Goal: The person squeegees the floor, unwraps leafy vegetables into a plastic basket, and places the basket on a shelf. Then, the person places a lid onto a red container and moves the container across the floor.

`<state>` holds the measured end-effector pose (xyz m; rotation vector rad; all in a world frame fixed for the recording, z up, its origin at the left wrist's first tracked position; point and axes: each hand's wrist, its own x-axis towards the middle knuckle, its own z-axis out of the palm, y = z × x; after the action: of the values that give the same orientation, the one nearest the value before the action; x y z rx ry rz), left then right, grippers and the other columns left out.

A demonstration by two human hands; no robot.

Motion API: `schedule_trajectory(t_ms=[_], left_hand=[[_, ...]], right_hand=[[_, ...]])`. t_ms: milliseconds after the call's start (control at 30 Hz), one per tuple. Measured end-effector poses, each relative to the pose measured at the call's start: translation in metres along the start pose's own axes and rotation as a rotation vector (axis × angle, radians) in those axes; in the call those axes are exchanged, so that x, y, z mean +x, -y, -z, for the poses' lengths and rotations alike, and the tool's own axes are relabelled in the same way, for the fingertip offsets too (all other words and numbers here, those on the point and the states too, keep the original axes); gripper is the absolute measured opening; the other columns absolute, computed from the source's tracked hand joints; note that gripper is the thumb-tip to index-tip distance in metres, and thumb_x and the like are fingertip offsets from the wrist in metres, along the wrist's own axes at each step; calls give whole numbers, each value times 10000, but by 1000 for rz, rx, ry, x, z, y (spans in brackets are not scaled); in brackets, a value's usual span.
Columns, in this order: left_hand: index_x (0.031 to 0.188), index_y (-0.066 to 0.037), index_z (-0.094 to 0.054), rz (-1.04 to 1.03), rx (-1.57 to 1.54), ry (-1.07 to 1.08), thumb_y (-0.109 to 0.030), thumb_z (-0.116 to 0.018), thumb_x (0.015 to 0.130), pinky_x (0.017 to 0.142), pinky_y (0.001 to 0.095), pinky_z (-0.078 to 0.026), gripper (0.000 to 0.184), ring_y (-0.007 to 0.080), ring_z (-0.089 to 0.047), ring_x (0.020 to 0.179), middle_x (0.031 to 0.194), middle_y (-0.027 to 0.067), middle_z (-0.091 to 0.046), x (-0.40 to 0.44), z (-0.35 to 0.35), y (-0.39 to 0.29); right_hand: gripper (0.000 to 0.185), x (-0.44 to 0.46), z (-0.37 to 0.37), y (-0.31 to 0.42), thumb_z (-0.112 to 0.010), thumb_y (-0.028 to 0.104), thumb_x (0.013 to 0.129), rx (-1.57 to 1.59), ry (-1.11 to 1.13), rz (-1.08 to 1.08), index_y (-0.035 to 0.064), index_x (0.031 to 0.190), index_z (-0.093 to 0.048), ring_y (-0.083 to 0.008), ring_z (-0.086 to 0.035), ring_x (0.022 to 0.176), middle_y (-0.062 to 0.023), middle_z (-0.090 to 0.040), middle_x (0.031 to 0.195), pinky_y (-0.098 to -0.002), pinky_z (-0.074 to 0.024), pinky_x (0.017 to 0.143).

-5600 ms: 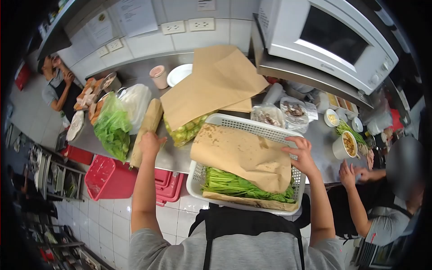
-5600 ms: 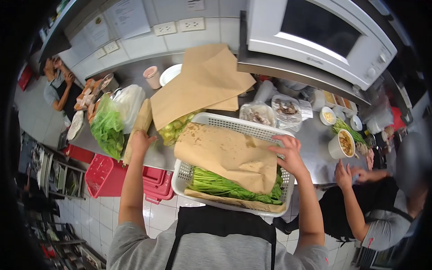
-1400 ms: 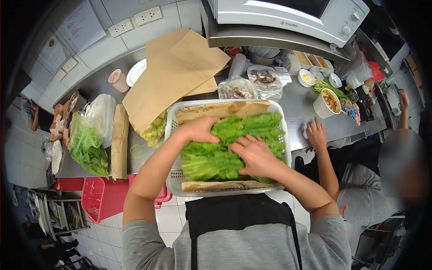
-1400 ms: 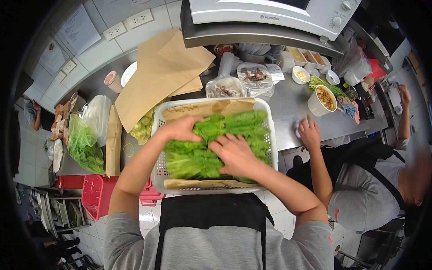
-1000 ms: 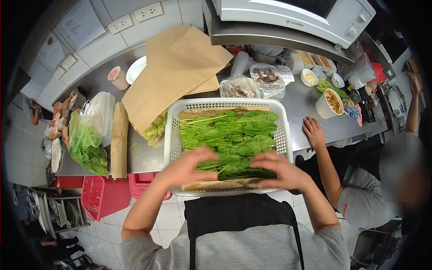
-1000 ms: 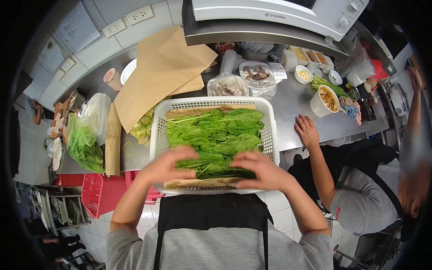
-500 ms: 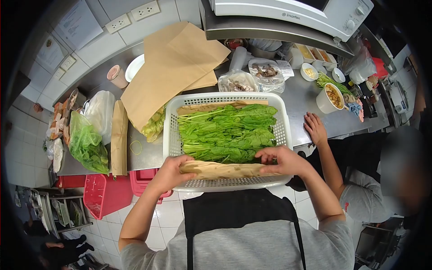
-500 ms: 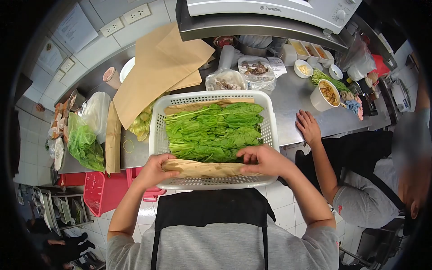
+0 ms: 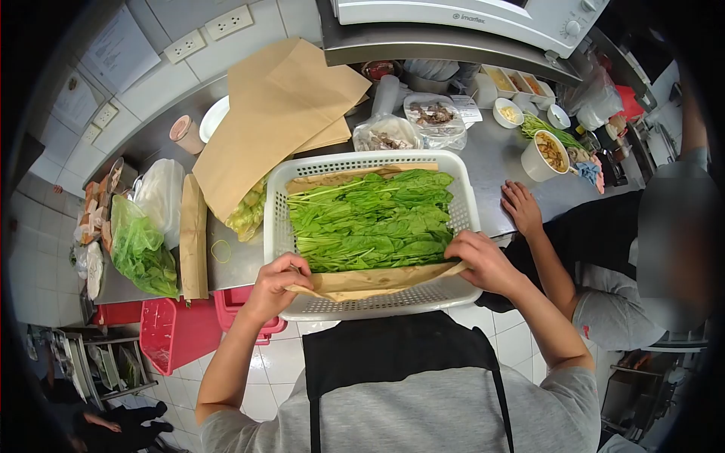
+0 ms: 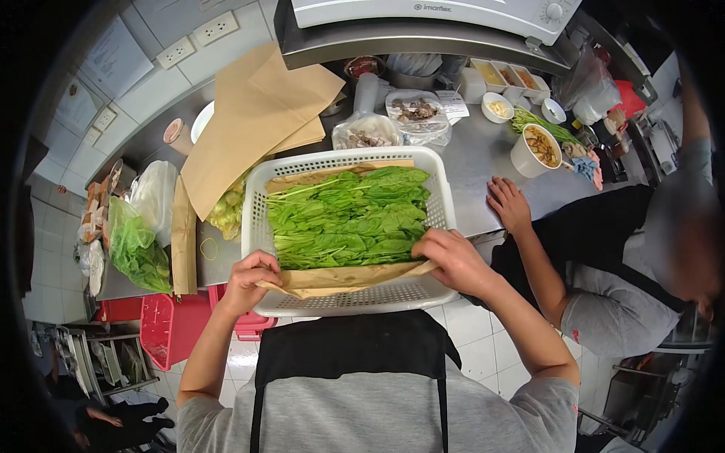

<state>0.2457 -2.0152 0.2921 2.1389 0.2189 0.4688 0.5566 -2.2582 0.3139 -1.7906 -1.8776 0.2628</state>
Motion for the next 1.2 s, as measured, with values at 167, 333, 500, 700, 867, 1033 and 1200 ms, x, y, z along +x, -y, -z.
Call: schedule_trajectory(t_ms=[167,333,500,700,867,1033,1200], left_hand=[[865,-37,-617,17,11,-68,134,-624,617,666,282,-482,301,205,-592,813,945,91,-571,1,-7,1],[1018,-54,-556,276,24,25,127,-622,624,740,322,-495,440,269,-609,849,968,117,-603,-2,-5,-10],[854,-34,-608,29,7,-51,154,-603,619,709,290,-491,301,233,-612,835,915,105,-616,2,10,8],[766,-32,-616,-22,44,75,143,-595,610,717,290,-493,236,225,-601,864,984,80,-595,10,12,3],[848,-44,-617,-58,297,275,83,-575,652,773,346,-475,238,260,-570,915,1020,88,-573,13,12,-5],[994,-28,-596,-26,404,352,16,-578,693,807,353,-444,305,266,-547,939,1061,96,-539,4,11,-24],[1002,-28,-575,-46,389,349,4,-562,730,815,352,-420,274,245,-536,950,1011,76,-552,-2,7,-23]], right_hand=[[243,-15,-15,-20,-735,59,581,161,-111,-107,91,720,-538,-201,-537,684,-28,-530,698,-311,-358,753],[185,-2,-14,-21,-649,-64,602,405,-179,-185,45,738,-585,-175,-532,705,-38,-539,722,-273,-388,703],[245,-2,-15,-36,-540,-156,632,794,-272,-197,25,771,-629,-152,-504,811,-43,-504,826,-248,-387,736],[294,11,-3,-35,-513,-175,610,433,-35,-45,55,749,-633,-218,-532,861,-62,-514,884,-282,-423,768],[348,7,3,-38,-486,-144,604,200,234,-1,32,868,-628,-293,-572,926,-134,-566,1008,-346,-475,769],[270,7,20,-17,-616,86,657,76,254,42,-15,907,-606,-298,-583,868,-133,-575,976,-349,-480,754],[169,-2,3,-8,-621,105,687,-24,168,36,39,820,-541,-270,-568,768,-80,-549,830,-374,-466,662]])
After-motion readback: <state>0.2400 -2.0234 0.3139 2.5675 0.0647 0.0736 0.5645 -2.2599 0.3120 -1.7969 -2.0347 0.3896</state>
